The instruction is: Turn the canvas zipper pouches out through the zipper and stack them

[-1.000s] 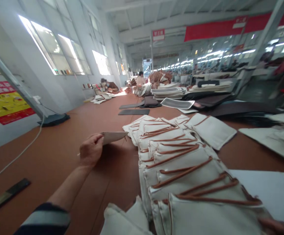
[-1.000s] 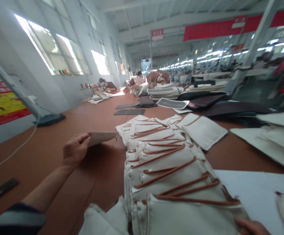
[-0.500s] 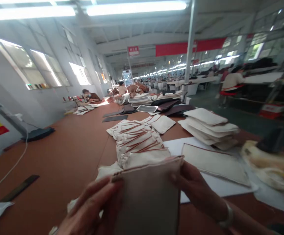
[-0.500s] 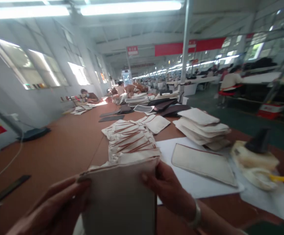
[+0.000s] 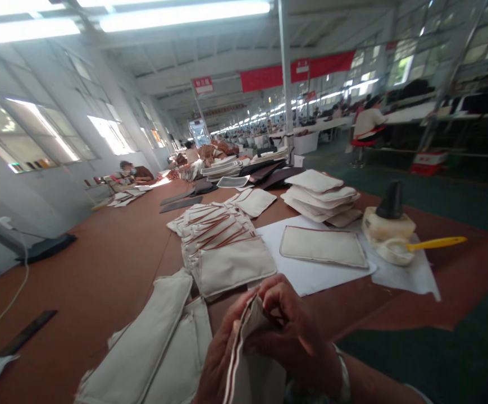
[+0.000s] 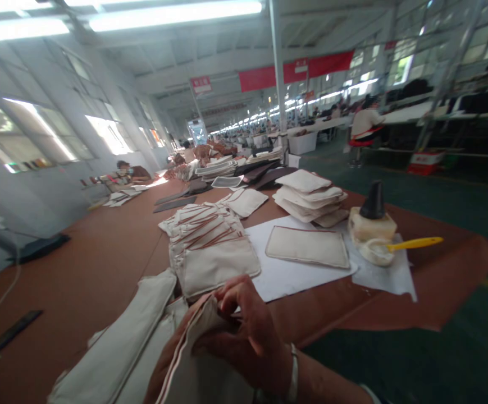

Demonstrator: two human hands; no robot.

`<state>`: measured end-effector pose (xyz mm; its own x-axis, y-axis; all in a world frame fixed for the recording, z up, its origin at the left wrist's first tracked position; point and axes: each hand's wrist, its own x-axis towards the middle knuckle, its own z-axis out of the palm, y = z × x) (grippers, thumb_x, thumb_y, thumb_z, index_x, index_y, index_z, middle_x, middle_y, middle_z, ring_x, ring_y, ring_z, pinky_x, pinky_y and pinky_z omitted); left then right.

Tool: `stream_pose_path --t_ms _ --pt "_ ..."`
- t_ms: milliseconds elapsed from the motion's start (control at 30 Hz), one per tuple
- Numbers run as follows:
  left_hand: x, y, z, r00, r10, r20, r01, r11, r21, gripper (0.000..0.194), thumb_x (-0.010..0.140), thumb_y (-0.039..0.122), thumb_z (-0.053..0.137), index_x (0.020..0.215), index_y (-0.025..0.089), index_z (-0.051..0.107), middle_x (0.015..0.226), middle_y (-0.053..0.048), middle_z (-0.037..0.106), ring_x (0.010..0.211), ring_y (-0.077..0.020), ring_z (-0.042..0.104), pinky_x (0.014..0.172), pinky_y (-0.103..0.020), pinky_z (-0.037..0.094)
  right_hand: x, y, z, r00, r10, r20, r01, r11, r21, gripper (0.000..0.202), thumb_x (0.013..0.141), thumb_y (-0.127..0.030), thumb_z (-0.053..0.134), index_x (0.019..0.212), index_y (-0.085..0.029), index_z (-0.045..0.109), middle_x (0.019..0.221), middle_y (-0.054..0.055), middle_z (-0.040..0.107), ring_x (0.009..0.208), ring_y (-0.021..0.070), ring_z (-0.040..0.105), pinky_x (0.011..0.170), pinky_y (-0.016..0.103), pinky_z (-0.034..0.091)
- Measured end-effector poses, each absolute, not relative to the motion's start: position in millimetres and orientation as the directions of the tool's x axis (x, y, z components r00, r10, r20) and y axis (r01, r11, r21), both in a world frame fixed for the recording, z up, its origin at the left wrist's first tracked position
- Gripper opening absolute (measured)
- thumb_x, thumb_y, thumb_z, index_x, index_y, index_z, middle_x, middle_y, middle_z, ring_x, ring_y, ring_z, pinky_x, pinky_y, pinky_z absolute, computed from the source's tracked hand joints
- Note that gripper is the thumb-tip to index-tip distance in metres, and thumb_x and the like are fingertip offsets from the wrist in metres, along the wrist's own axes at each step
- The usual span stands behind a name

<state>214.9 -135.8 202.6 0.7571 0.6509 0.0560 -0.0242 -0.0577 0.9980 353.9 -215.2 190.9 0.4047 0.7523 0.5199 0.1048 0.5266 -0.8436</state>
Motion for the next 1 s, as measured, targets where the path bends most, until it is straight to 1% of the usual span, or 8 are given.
stream_pose_path --t_ms 200,300,400,500,633,800,900,1000 --pt "210.2 -128.8 204.2 0.803 0.572 0.168 -0.128 -0.110 0.986 0.049 0.089 0.052 0.059 0.131 0.027 0.065 0.143 -0.006 0.054 0.137 -0.0349 0.042 0.116 -0.041 0.035 352.9 -213.5 189.8 0.428 0.725 0.539 0.133 0.540 -0.831 0.042 0.067 -0.033 0.089 0.078 -0.021 0.051 0.082 -0.001 0.051 0.069 0.0141 0.046 0.059 0.024 0.042" --pt "207.4 -122.5 216.0 0.836 0.503 0.217 -0.146 -0.177 0.973 0.041 0.091 0.046 0.060 0.128 0.028 0.067 0.140 -0.007 0.053 0.134 -0.0338 0.045 0.112 -0.039 0.039 348.8 -211.6 195.8 0.351 0.758 0.550 0.093 0.556 -0.826 0.027 0.073 -0.029 0.085 0.082 -0.021 0.061 0.089 0.002 0.059 0.077 0.0162 0.055 0.067 0.026 0.047" --pt "200.6 -110.6 228.1 0.887 0.429 0.169 -0.061 -0.255 0.965 0.038 0.094 0.038 0.059 0.132 0.030 0.064 0.138 -0.006 0.055 0.128 -0.0291 0.049 0.107 -0.034 0.042 342.7 -211.7 198.2 0.260 0.802 0.537 0.031 0.549 -0.835 0.023 0.078 -0.031 0.081 0.095 -0.022 0.070 0.101 0.005 0.064 0.090 0.0208 0.061 0.079 0.031 0.050" --pt "192.9 -90.2 242.6 0.917 0.390 0.083 0.046 -0.310 0.950 0.040 0.091 0.035 0.065 0.130 0.026 0.064 0.122 -0.007 0.062 0.112 -0.0251 0.057 0.095 -0.030 0.046 345.1 -209.9 200.9 0.245 0.885 0.395 -0.003 0.408 -0.913 0.031 0.079 -0.035 0.080 0.101 -0.021 0.065 0.098 0.004 0.066 0.086 0.0200 0.062 0.075 0.029 0.050" --pt "186.0 -60.8 267.7 0.942 0.303 -0.146 0.255 -0.362 0.897 0.025 0.085 0.031 0.069 0.105 0.017 0.070 0.082 0.000 0.061 0.075 -0.0147 0.053 0.067 -0.023 0.042 369.4 -199.9 219.0 0.119 0.969 0.215 0.348 0.162 -0.924 0.044 0.061 -0.035 0.092 0.084 -0.018 0.059 0.075 -0.003 0.059 0.067 0.0129 0.051 0.056 0.021 0.039" --pt "183.8 -56.8 268.9 0.950 0.282 -0.130 0.294 -0.684 0.668 0.005 0.076 0.013 0.064 0.078 0.017 0.064 0.080 0.002 0.054 0.077 -0.0147 0.046 0.068 -0.024 0.036 391.0 -184.1 226.0 -0.231 0.941 0.247 0.746 0.335 -0.576 0.030 0.072 -0.025 0.081 0.095 -0.016 0.063 0.085 0.001 0.064 0.072 0.0157 0.055 0.061 0.023 0.039" --pt "181.7 -71.9 242.9 0.945 0.319 -0.070 0.258 -0.599 0.758 0.009 0.073 0.009 0.059 0.076 0.017 0.061 0.080 0.001 0.053 0.078 -0.0153 0.046 0.070 -0.024 0.035 390.8 -183.4 201.5 -0.297 0.909 0.291 0.765 0.409 -0.497 0.027 0.074 -0.019 0.074 0.099 -0.016 0.065 0.089 0.004 0.067 0.075 0.0176 0.059 0.063 0.024 0.042" --pt "176.8 -89.3 212.9 0.927 0.341 -0.155 0.283 -0.369 0.885 0.009 0.076 0.014 0.054 0.083 0.017 0.058 0.076 0.002 0.052 0.069 -0.0129 0.046 0.061 -0.022 0.036 390.7 -192.8 177.0 -0.286 0.907 0.310 0.630 0.422 -0.652 0.019 0.077 -0.024 0.074 0.090 -0.016 0.065 0.082 0.002 0.066 0.068 0.0139 0.057 0.060 0.022 0.042"
